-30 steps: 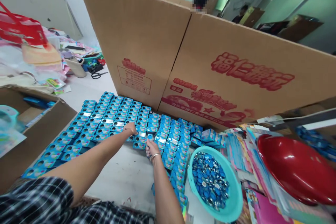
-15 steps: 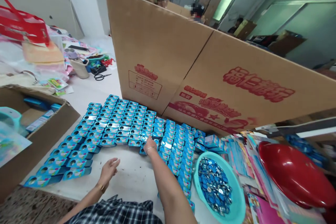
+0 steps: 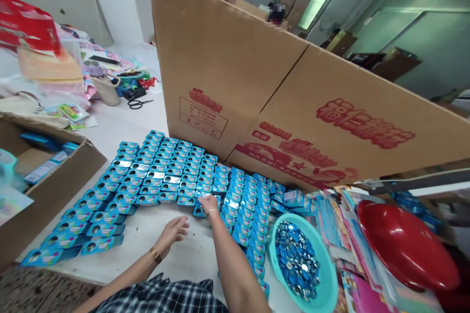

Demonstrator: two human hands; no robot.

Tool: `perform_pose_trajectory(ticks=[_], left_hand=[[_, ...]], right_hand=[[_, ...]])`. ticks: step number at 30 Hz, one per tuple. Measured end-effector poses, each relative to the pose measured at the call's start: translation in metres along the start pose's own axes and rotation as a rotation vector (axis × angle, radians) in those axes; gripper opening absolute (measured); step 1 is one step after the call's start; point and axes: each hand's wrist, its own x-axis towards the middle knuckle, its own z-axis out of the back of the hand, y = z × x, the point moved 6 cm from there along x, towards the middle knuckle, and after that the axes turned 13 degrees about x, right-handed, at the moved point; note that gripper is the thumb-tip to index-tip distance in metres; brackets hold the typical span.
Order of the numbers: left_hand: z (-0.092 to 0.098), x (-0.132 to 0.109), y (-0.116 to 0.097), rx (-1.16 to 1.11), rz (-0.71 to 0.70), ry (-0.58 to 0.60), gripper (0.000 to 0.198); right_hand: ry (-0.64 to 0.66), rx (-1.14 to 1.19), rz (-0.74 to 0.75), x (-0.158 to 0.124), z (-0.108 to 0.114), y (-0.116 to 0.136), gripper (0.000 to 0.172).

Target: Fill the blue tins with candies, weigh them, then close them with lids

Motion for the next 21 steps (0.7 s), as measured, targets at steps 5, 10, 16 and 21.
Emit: perform_pose_trajectory(ticks=[5,10,16,21], left_hand=[[-0.039,0.004,-0.024,-0.095,-0.027,0.131,0.063],[-0.059,0.009,-0.025,-0.046,-0.003,0.096,0.043],[-0.051,0.024,-0.027,0.135,0.051,-0.133,0.023],[-0.028,0.038,-0.036,0.353,0.083,-0.313,0.028]], right_hand=[[0.066,0.373,0.046,-0.042,-0.008,-0.024,0.063],[0.114,0.501,0.182,-0.069,0.007,-0.017,0.069],[-0.123,0.310,0.334,-0.078,0.133,-0.017,0.056],[-0.582,0.026,0.227,-0.071,0.328,-0.065,0.066]])
